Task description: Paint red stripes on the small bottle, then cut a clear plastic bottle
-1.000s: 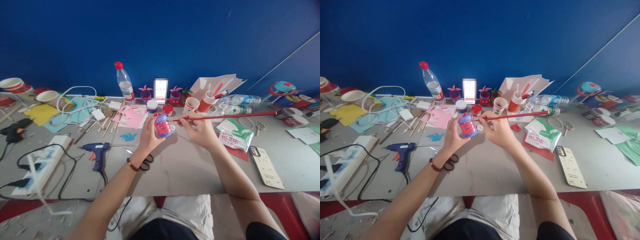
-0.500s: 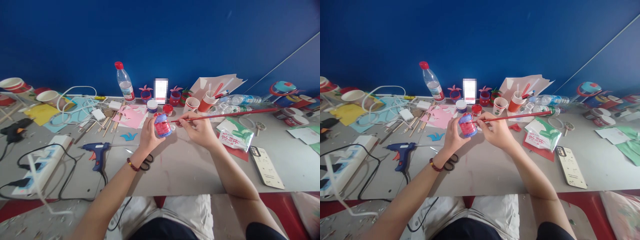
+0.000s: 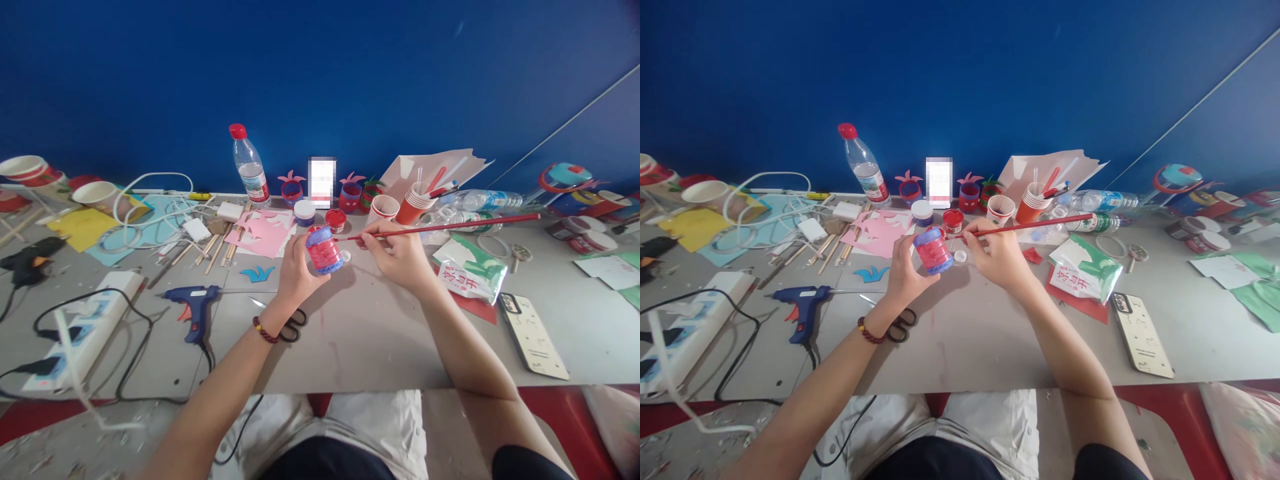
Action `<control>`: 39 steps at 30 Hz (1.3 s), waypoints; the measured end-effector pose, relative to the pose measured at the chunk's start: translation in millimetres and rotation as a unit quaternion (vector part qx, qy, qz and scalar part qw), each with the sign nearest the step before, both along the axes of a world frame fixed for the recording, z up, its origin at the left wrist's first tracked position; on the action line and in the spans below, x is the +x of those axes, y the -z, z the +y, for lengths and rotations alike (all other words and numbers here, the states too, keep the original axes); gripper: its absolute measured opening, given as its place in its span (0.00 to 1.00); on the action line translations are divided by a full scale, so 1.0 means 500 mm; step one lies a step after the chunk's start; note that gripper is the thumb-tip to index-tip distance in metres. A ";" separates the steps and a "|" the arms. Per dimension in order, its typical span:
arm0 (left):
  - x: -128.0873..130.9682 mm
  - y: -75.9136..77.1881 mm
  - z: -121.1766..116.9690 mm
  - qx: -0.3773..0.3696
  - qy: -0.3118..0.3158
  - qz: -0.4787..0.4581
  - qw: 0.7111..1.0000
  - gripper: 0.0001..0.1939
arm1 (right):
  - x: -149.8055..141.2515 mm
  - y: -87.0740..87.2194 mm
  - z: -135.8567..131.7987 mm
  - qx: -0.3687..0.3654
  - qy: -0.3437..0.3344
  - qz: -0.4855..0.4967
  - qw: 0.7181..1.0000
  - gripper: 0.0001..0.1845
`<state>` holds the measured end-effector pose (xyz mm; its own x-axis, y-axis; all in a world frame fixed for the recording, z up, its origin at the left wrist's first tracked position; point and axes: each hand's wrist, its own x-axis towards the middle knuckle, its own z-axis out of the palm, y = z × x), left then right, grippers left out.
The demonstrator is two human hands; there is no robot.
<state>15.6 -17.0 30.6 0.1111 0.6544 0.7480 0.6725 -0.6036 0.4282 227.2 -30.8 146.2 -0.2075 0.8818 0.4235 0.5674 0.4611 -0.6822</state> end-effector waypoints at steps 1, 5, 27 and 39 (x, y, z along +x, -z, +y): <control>0.000 0.001 0.000 -0.002 -0.004 0.001 1.000 0.51 | -0.003 0.000 -0.004 0.003 -0.006 -0.008 1.000 0.07; -0.001 0.002 -0.001 -0.015 -0.018 0.008 1.000 0.50 | -0.015 -0.002 -0.019 0.027 -0.029 -0.029 0.999 0.08; 0.005 0.004 0.001 -0.056 -0.017 -0.059 0.997 0.51 | 0.012 -0.028 0.052 0.004 0.010 0.135 0.991 0.12; 0.004 0.019 0.010 -0.127 -0.019 -0.090 0.988 0.51 | -0.013 0.020 0.232 0.033 0.104 0.008 0.994 0.08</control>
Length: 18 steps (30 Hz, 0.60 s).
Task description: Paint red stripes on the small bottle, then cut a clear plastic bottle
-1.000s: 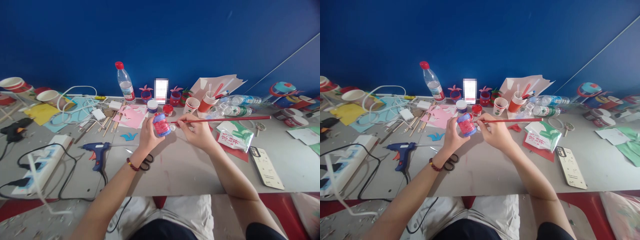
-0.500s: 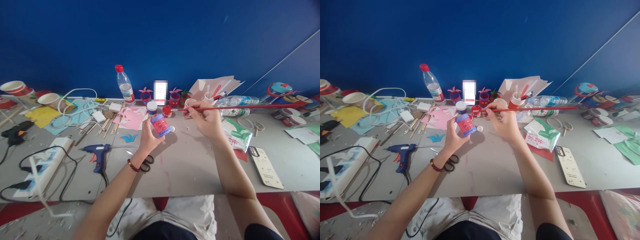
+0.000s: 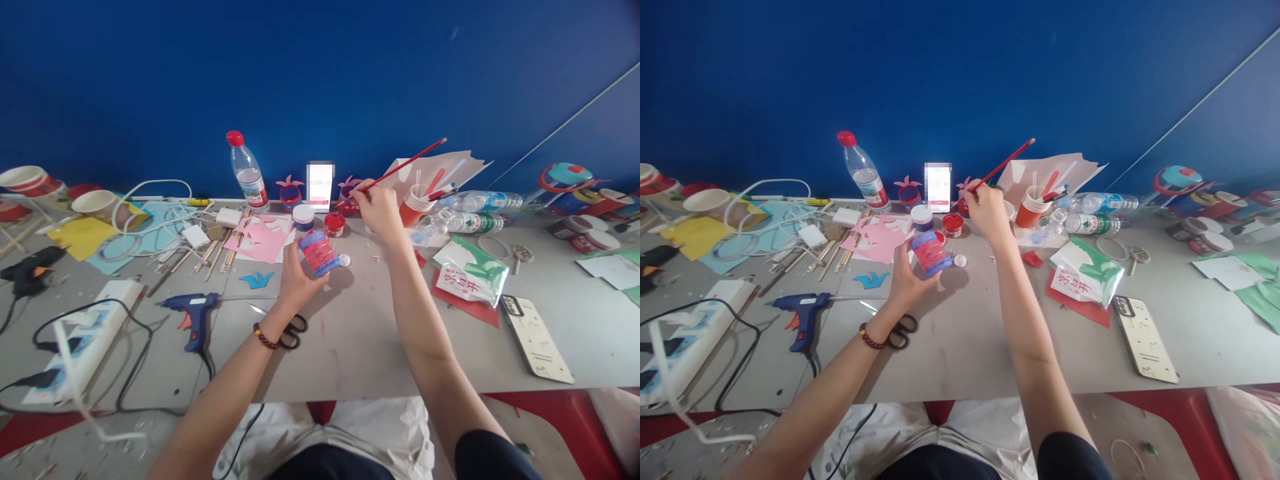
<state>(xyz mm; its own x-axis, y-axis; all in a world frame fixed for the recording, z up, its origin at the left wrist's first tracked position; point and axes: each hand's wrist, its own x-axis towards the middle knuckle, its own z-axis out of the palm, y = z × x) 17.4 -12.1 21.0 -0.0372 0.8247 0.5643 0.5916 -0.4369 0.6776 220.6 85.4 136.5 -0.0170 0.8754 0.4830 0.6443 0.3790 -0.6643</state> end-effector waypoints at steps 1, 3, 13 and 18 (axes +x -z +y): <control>0.000 -0.001 0.001 -0.001 0.002 0.001 1.000 0.51 | 0.000 0.008 0.008 0.002 0.003 -0.010 1.000 0.08; 0.000 -0.003 0.002 0.000 0.004 0.002 1.000 0.51 | -0.001 0.023 0.021 -0.002 0.006 -0.035 0.999 0.10; 0.000 -0.011 -0.002 -0.004 0.013 0.014 1.000 0.50 | -0.017 0.045 0.032 -0.069 0.027 -0.135 0.988 0.13; -0.001 -0.014 -0.002 0.005 0.018 0.011 1.000 0.48 | -0.021 0.057 0.032 -0.074 0.025 -0.142 0.987 0.14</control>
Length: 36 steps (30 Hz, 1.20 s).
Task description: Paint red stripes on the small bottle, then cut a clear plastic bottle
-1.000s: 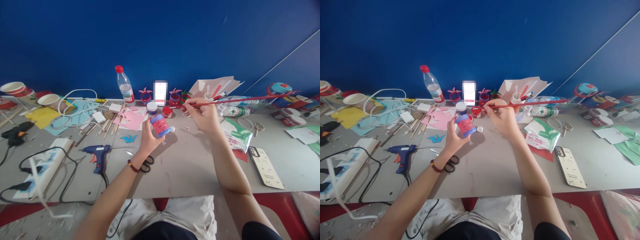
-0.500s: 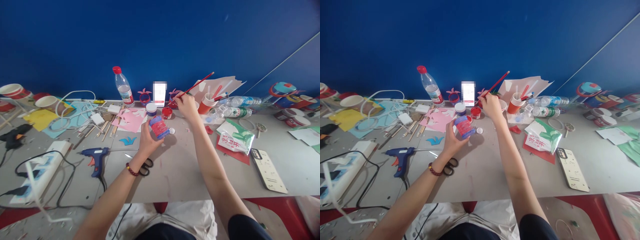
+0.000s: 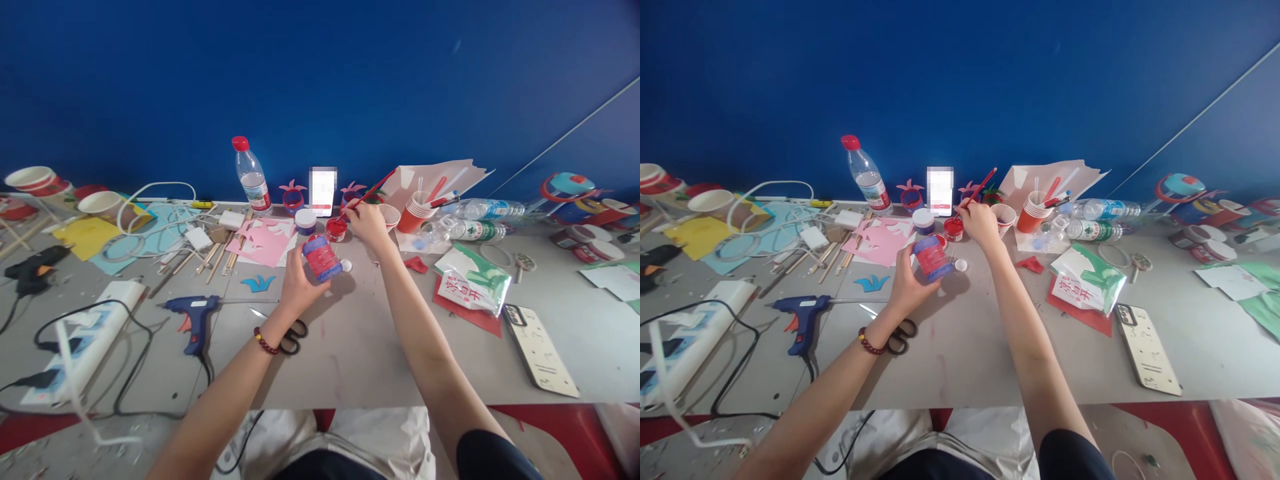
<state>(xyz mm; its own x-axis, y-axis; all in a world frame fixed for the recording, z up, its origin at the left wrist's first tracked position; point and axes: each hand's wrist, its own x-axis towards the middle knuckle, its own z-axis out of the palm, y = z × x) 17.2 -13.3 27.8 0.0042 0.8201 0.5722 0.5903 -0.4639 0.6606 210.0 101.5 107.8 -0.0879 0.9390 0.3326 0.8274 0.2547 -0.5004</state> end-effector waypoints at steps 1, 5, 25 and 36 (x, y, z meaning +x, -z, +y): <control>0.000 0.000 0.000 -0.001 0.000 -0.001 1.000 0.48 | -0.001 0.000 -0.001 -0.004 0.004 -0.006 1.000 0.14; 0.000 -0.001 -0.001 -0.006 -0.001 -0.007 1.000 0.47 | -0.004 -0.008 -0.006 -0.012 0.024 -0.032 0.999 0.14; 0.001 -0.006 -0.005 -0.018 0.006 -0.007 1.000 0.47 | 0.007 0.007 0.000 0.027 0.031 0.012 0.999 0.16; 0.001 -0.010 -0.008 -0.009 0.024 0.002 1.000 0.49 | -0.008 0.004 -0.009 -0.004 0.026 -0.008 1.000 0.16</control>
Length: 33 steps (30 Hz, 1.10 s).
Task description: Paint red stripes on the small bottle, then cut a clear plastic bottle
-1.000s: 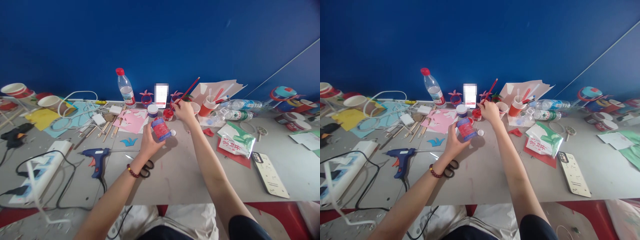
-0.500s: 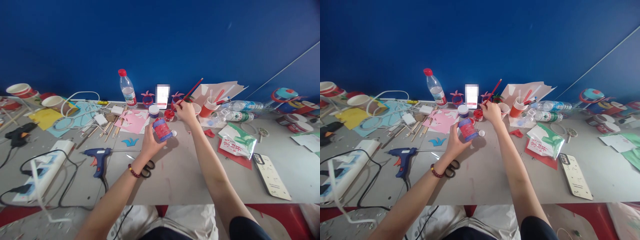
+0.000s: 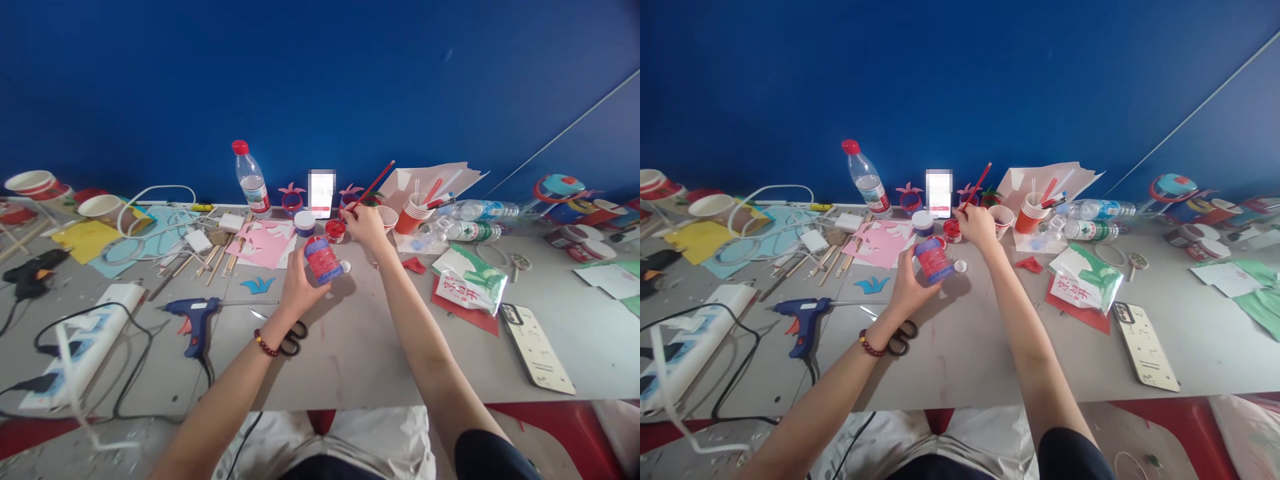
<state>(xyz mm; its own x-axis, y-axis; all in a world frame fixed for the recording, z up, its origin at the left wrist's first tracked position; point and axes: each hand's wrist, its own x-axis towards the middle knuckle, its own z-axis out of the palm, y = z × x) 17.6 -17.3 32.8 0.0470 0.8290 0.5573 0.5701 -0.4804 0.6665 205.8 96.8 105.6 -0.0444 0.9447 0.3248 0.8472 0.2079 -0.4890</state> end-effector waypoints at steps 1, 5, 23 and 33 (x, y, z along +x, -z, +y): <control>-0.001 -0.001 0.000 0.001 0.002 0.002 1.000 0.50 | 0.000 -0.002 -0.001 0.005 0.002 0.002 1.000 0.16; -0.004 -0.003 0.001 0.005 0.004 0.007 1.000 0.52 | -0.003 -0.004 -0.003 0.011 0.006 0.008 1.000 0.17; -0.009 0.007 0.005 0.004 -0.059 0.051 0.997 0.51 | 0.008 -0.005 0.001 0.023 -0.007 0.047 0.999 0.15; -0.007 0.004 0.002 0.004 -0.058 0.066 0.996 0.48 | -0.002 -0.006 -0.006 0.001 -0.009 0.019 1.000 0.14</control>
